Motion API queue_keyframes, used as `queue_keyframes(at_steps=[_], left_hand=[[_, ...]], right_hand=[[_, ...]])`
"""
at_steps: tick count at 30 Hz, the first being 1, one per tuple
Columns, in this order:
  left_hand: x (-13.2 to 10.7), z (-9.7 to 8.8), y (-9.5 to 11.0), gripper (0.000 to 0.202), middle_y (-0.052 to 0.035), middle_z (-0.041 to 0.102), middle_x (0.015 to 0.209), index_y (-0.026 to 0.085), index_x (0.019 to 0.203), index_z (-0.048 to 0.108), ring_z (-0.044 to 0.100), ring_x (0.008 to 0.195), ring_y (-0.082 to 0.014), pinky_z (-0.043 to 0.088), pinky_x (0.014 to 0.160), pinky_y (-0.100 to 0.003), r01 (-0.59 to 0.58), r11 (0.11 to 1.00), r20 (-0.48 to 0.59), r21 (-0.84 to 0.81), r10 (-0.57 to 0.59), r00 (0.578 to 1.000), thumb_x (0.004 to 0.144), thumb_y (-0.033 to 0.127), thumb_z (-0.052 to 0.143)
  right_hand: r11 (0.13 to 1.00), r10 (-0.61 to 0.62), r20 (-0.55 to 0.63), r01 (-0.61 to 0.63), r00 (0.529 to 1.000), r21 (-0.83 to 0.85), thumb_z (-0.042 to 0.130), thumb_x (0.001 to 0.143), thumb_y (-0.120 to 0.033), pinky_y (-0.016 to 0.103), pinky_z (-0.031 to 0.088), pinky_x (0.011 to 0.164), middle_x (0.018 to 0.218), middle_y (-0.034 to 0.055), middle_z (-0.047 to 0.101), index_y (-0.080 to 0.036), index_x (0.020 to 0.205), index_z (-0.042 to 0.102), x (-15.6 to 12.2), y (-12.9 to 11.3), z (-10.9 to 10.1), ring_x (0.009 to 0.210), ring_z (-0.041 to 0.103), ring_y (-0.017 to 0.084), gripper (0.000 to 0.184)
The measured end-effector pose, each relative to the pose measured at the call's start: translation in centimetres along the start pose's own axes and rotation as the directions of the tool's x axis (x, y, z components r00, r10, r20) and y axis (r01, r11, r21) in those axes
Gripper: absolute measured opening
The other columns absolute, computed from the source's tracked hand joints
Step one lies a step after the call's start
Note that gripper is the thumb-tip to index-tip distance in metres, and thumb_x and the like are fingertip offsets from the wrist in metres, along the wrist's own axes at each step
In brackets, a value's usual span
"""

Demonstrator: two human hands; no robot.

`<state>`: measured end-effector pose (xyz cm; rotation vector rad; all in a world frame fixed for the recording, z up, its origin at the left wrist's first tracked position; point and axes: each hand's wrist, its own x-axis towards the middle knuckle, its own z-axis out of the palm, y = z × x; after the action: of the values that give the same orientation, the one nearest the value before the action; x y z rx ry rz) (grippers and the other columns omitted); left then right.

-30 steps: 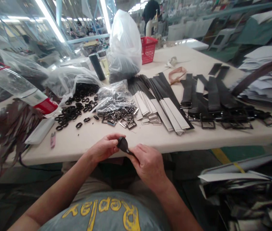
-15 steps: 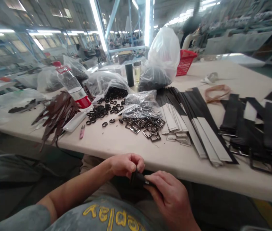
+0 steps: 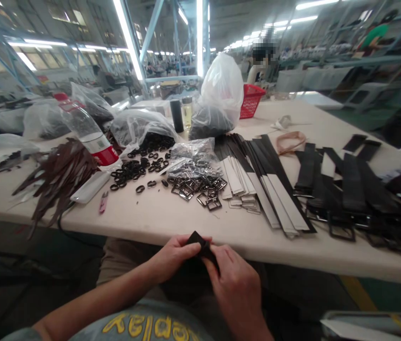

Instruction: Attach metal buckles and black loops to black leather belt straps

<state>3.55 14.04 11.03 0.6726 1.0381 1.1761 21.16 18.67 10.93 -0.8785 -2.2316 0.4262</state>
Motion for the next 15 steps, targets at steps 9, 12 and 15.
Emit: queue_keyframes(at_steps=[9, 12, 15], left_hand=[[-0.5, 0.0, 1.3, 0.036, -0.0106, 0.049, 0.149, 0.027, 0.126, 0.068, 0.039, 0.141, -0.0278, 0.029, 0.116, -0.043, -0.491, 0.779, 0.435, 0.391, 0.313, 0.844, 0.094, 0.040, 0.055], [-0.6, -0.3, 1.2, 0.038, -0.0098, 0.055, 0.143, 0.028, 0.129, 0.065, 0.038, 0.142, -0.0271, 0.028, 0.116, -0.043, -0.474, 0.807, 0.438, 0.352, 0.305, 0.846, 0.095, 0.040, 0.053], [-0.9, -0.6, 1.7, 0.038, -0.0100, 0.054, 0.145, 0.027, 0.126, 0.067, 0.039, 0.141, -0.0285, 0.032, 0.114, -0.042, -0.426, 0.846, 0.392, 0.320, 0.291, 0.873, 0.095, 0.042, 0.053]], right_hand=[[0.760, 0.130, 0.455, -0.384, 0.881, 0.525, 0.063, 0.088, -0.040, 0.036, 0.057, 0.091, 0.113, 0.0087, 0.074, -0.022, 0.112, 0.072, 0.8, 1.1, -1.5, 0.104, 0.070, 0.026, 0.031], [0.750, 0.094, 0.480, -0.379, 0.872, 0.542, 0.065, 0.087, -0.039, 0.037, 0.056, 0.093, 0.112, 0.0079, 0.074, -0.024, 0.114, 0.073, 0.7, 1.5, -1.0, 0.106, 0.069, 0.026, 0.032], [0.774, 0.085, 0.491, -0.367, 0.867, 0.516, 0.059, 0.091, -0.039, 0.035, 0.056, 0.092, 0.111, 0.0068, 0.074, -0.025, 0.121, 0.069, 0.8, 1.3, -0.7, 0.102, 0.071, 0.024, 0.035]])
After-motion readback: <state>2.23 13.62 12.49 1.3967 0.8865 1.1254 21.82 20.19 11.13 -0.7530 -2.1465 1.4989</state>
